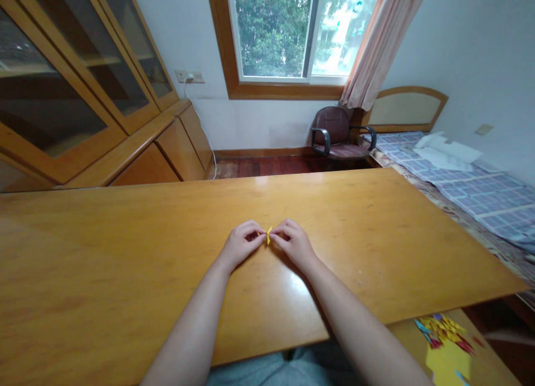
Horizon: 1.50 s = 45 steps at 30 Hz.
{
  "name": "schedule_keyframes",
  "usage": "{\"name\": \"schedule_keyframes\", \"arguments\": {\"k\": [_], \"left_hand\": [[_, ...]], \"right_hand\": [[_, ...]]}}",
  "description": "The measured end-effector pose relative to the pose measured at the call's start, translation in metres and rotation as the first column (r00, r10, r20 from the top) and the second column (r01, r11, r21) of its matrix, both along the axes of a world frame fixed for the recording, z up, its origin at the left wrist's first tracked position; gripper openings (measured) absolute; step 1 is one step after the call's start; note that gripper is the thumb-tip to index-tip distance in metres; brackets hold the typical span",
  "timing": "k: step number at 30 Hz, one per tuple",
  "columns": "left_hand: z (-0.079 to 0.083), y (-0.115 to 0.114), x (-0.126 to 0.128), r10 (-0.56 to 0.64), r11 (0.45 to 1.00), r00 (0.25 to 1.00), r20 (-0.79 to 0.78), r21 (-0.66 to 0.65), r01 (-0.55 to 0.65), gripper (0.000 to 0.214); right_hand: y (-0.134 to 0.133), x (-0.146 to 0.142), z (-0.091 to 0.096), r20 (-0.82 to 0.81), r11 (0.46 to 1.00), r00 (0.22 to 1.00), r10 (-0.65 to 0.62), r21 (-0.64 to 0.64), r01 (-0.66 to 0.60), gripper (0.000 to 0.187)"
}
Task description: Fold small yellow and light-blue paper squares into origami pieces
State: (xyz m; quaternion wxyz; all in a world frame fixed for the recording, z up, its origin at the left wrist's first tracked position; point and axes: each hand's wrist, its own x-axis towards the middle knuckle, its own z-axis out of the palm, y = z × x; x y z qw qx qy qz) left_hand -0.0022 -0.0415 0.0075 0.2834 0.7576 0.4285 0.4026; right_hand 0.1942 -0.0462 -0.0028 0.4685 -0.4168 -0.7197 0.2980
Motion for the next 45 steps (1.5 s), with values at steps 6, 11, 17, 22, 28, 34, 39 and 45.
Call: {"name": "schedule_keyframes", "arguments": {"k": [6, 11, 17, 22, 28, 34, 39, 45], "left_hand": [[-0.0013, 0.0003, 0.0001, -0.002, 1.0, 1.0, 0.006, -0.003, 0.002, 0.011], [-0.0026, 0.0006, 0.0, 0.005, 1.0, 1.0, 0.0, -0.006, -0.005, 0.011], [-0.0002, 0.0003, 0.0009, 0.011, 1.0, 1.0, 0.006, -0.005, -0.011, 0.011], [0.0016, -0.0008, 0.0017, 0.018, 1.0, 1.0, 0.015, -0.01, -0.018, 0.009], [0.0023, -0.0009, 0.002, 0.025, 1.0, 1.0, 0.018, -0.003, -0.025, 0.009], [0.0015, -0.0017, 0.0016, 0.027, 1.0, 1.0, 0.015, 0.001, -0.027, 0.009], [0.0002, -0.0008, 0.0022, 0.015, 1.0, 1.0, 0.009, 0.018, -0.016, 0.01], [-0.0007, -0.0014, 0.0022, 0.01, 0.999, 1.0, 0.016, 0.035, -0.011, 0.009]], "right_hand": [[-0.0001, -0.0005, 0.0003, 0.004, 1.0, 1.0, -0.001, 0.011, 0.001, 0.006], [0.0006, -0.0002, -0.0015, 0.011, 1.0, 1.0, 0.002, 0.016, -0.002, 0.007], [0.0008, -0.0004, -0.0012, 0.009, 1.0, 1.0, 0.001, 0.016, -0.001, 0.007], [0.0004, -0.0006, -0.0017, 0.01, 1.0, 1.0, -0.004, 0.02, 0.004, 0.007], [0.0007, -0.0008, -0.0035, 0.013, 1.0, 1.0, -0.007, 0.027, 0.006, 0.007], [0.0009, -0.0014, -0.0044, 0.021, 0.999, 1.0, -0.009, 0.041, 0.008, 0.007], [0.0005, -0.0014, -0.0032, 0.039, 0.999, 0.999, -0.014, 0.051, 0.012, 0.008], [-0.0006, -0.0024, -0.0021, 0.062, 0.996, 0.997, -0.034, 0.081, 0.029, 0.008]]}}
